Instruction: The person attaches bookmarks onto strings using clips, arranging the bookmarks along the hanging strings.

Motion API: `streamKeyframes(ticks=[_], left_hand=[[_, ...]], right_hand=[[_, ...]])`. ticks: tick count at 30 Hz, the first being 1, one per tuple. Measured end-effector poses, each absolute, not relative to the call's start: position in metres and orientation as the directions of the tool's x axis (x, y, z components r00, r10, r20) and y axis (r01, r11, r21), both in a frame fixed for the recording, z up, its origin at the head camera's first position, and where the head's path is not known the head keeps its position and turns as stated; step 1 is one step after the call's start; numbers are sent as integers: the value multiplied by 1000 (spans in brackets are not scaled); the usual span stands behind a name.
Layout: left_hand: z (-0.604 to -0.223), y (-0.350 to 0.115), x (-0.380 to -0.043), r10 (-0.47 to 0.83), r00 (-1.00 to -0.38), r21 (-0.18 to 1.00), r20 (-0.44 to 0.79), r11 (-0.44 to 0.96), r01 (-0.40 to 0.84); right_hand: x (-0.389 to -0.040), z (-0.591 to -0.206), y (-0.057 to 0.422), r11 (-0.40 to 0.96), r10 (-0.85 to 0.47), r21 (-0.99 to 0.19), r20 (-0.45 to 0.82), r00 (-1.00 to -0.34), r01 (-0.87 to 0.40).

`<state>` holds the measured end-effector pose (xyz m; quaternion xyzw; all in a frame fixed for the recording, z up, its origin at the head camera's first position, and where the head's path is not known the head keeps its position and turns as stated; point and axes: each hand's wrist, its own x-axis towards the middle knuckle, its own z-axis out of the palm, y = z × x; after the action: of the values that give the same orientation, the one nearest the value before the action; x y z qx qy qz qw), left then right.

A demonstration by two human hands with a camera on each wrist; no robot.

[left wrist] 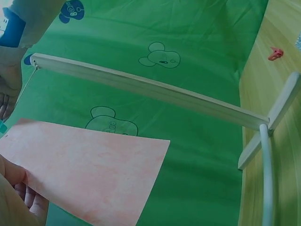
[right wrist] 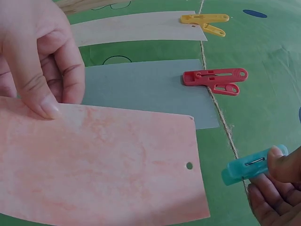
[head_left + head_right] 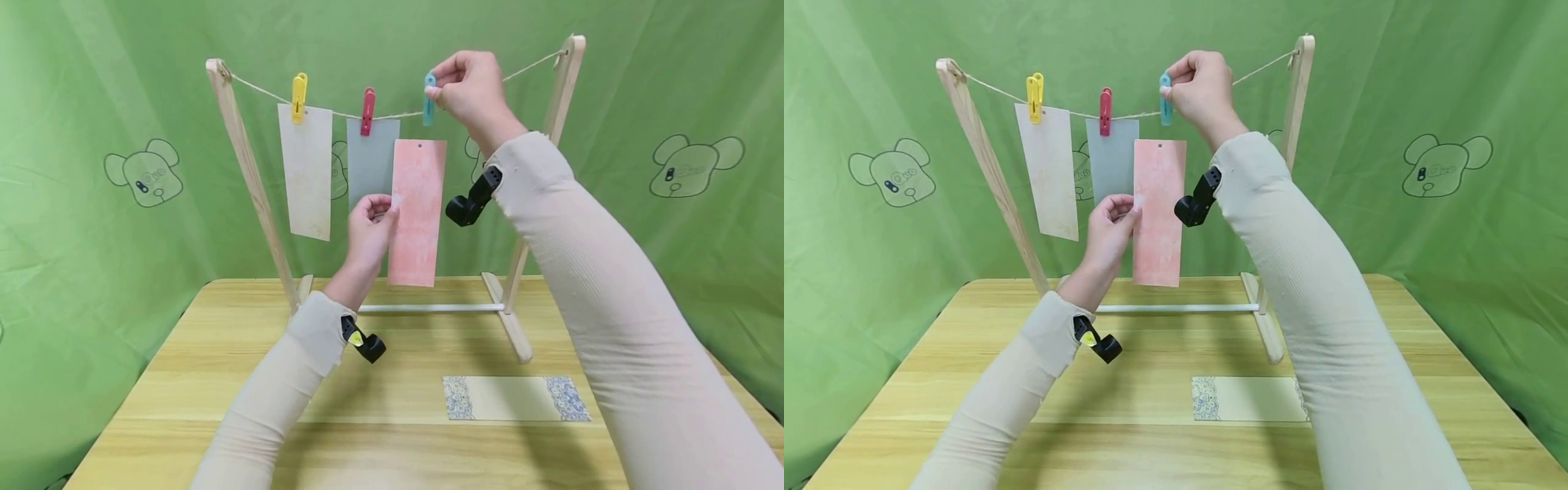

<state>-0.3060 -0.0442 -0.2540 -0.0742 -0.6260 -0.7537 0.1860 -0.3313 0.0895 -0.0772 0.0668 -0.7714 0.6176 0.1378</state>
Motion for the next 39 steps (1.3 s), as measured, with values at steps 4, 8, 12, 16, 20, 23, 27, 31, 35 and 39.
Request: streamKeyframes(ticks=[4,8,12,16,20,23,27,31,35,39], left_hand=[[-250,-40,-310,-193,-917,912,348,-157,379],[-245,-36,-312,-200,-918,907,342,-186,379],[-240,-32,-313,-209,-920,906,332,-202,372],[-238,-29,-313,-215,-921,908,324,-203,367],[-238,-28,-313,-211,-923,907,322,-211,364],[-238,-27,-313,-204,-925,908,319,-214,360],[-238,-27,-313,-204,-926,907,319,-217,360],[-237,-28,-312,-197,-929,908,314,-224,354],[-236,-27,-312,-188,-933,913,307,-217,344],[-235,-27,-311,-190,-931,914,310,-211,347]], right_hand=[[-330,-77,90,240,57,-937,276,-959,-255],[-330,-78,90,243,47,-939,262,-964,-243],[-330,-77,91,254,36,-938,254,-967,-237],[-331,-76,92,262,26,-937,247,-969,-232],[-331,-76,93,262,18,-936,247,-969,-233],[-331,-76,94,265,19,-935,251,-968,-237],[-330,-77,94,268,18,-933,254,-967,-240],[-330,-77,93,268,13,-933,255,-967,-242],[-330,-77,93,279,18,-930,255,-967,-240],[-329,-77,93,283,17,-927,263,-965,-248]])
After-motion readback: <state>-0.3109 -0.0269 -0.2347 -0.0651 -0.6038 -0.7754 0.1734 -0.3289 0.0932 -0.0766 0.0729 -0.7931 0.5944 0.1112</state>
